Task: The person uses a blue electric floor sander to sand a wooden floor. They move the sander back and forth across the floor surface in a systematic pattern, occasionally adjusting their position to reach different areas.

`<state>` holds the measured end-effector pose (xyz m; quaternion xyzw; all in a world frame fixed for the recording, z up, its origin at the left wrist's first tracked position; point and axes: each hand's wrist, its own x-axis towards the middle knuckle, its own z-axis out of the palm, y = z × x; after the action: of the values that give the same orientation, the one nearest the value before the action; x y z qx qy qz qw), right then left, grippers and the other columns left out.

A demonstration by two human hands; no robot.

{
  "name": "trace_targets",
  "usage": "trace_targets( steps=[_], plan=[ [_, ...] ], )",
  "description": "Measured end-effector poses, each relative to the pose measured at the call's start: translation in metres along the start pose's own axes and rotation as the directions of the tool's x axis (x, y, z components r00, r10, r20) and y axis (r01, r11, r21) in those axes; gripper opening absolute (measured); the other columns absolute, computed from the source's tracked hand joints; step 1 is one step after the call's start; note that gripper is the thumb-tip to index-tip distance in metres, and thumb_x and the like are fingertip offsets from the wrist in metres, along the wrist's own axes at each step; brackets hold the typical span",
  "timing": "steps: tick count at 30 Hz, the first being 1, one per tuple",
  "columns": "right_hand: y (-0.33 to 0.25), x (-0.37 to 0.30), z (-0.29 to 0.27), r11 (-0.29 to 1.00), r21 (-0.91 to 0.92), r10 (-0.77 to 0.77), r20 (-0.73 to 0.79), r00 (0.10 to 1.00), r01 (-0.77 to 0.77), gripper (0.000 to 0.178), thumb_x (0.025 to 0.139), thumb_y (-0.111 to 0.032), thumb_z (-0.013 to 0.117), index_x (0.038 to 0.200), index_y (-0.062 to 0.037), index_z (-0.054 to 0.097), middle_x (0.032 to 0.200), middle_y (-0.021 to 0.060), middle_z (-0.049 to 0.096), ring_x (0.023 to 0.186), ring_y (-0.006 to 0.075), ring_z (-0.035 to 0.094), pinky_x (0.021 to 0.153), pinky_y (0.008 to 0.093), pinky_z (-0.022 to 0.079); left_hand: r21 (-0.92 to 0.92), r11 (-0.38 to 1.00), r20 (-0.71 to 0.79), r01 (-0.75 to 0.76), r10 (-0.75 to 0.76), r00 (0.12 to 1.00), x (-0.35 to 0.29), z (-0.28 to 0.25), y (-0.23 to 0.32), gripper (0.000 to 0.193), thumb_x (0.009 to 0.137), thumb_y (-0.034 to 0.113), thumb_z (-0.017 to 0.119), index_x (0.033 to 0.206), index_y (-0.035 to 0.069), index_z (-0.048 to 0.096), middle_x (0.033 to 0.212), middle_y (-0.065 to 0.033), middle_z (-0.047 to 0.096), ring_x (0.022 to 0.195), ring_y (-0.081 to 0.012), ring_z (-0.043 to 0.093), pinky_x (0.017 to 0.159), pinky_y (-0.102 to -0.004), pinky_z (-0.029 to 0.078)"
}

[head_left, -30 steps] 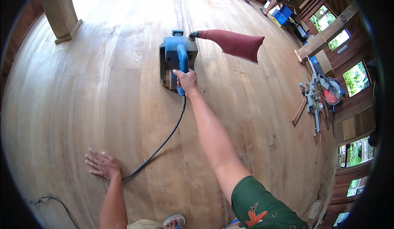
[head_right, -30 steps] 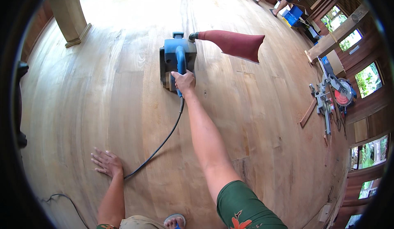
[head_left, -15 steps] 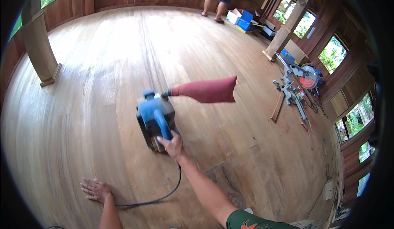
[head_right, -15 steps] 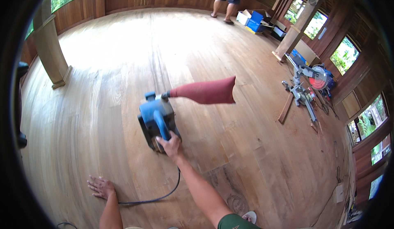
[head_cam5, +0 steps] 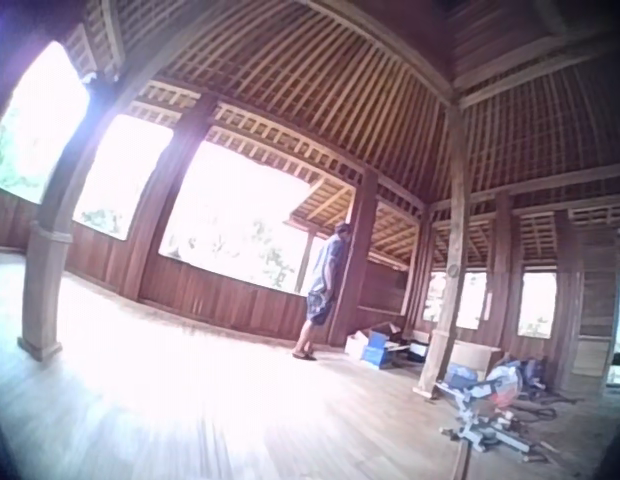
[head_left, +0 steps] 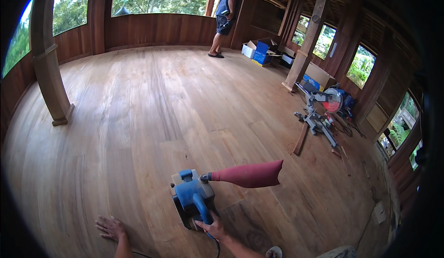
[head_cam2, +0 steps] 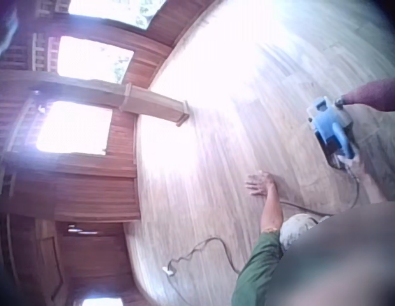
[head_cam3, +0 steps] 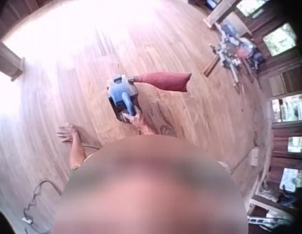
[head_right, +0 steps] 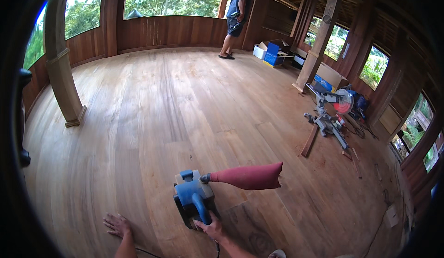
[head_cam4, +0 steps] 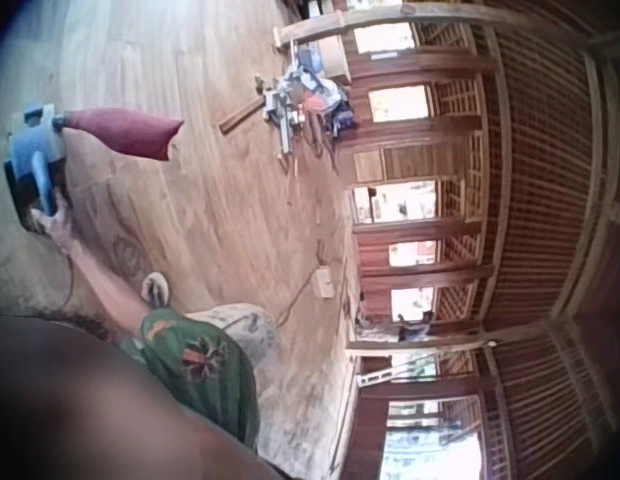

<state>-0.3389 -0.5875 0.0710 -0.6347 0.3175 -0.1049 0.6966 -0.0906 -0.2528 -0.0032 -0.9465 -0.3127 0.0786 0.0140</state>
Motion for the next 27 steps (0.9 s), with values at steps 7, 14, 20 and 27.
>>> trace_targets(
  steps=[7,14,20,27],
  plan=[
    [-0.011,0.060,0.005,0.994,-0.068,-0.084,-0.040,0.996,0.081,0.052,0.086,-0.041,0.088,0.118,-0.0062,0.066,0.080,0.0023,0.063,0.060,0.0130,0.058,0.058,0.0320,0.050,-0.076,0.996,-0.022,-0.038,0.037,0.999,-0.010,-0.007,-0.005,0.072,0.110,0.049,0.041,0.174,0.025,0.017,0.181,-0.0133,0.009,0.167,-0.0317,0.007,0.129,-0.0670,0.011],
    [-0.024,0.162,0.031,0.981,-0.126,-0.156,-0.050,0.987,0.148,0.034,0.091,-0.024,0.083,0.114,-0.0048,0.066,0.068,-0.0010,0.060,0.052,0.0087,0.055,0.049,0.0282,0.044,-0.108,0.994,-0.032,-0.033,0.030,0.999,-0.017,-0.018,-0.003,0.070,0.109,0.045,0.044,0.172,0.022,0.023,0.180,-0.0132,0.014,0.167,-0.0317,0.013,0.130,-0.0645,0.013],
    [-0.051,0.245,0.053,0.974,-0.165,-0.169,-0.053,0.984,0.158,0.034,0.088,-0.024,0.083,0.110,-0.0035,0.069,0.066,0.0019,0.062,0.049,0.0121,0.057,0.047,0.0309,0.045,-0.106,0.994,-0.060,-0.028,0.022,0.998,-0.020,-0.023,0.000,0.070,0.108,0.043,0.047,0.171,0.021,0.026,0.180,-0.0128,0.016,0.166,-0.0317,0.014,0.131,-0.0623,0.013],
    [-0.055,0.317,0.073,0.950,-0.181,-0.269,-0.051,0.962,0.256,0.037,0.085,-0.029,0.085,0.110,-0.0056,0.071,0.073,0.0074,0.071,0.055,0.0185,0.067,0.054,0.0365,0.053,-0.096,0.995,-0.091,-0.029,0.020,0.996,-0.016,-0.013,0.000,0.071,0.107,0.040,0.049,0.171,0.020,0.027,0.180,-0.0136,0.016,0.166,-0.0332,0.014,0.131,-0.0624,0.013]
  ],
)
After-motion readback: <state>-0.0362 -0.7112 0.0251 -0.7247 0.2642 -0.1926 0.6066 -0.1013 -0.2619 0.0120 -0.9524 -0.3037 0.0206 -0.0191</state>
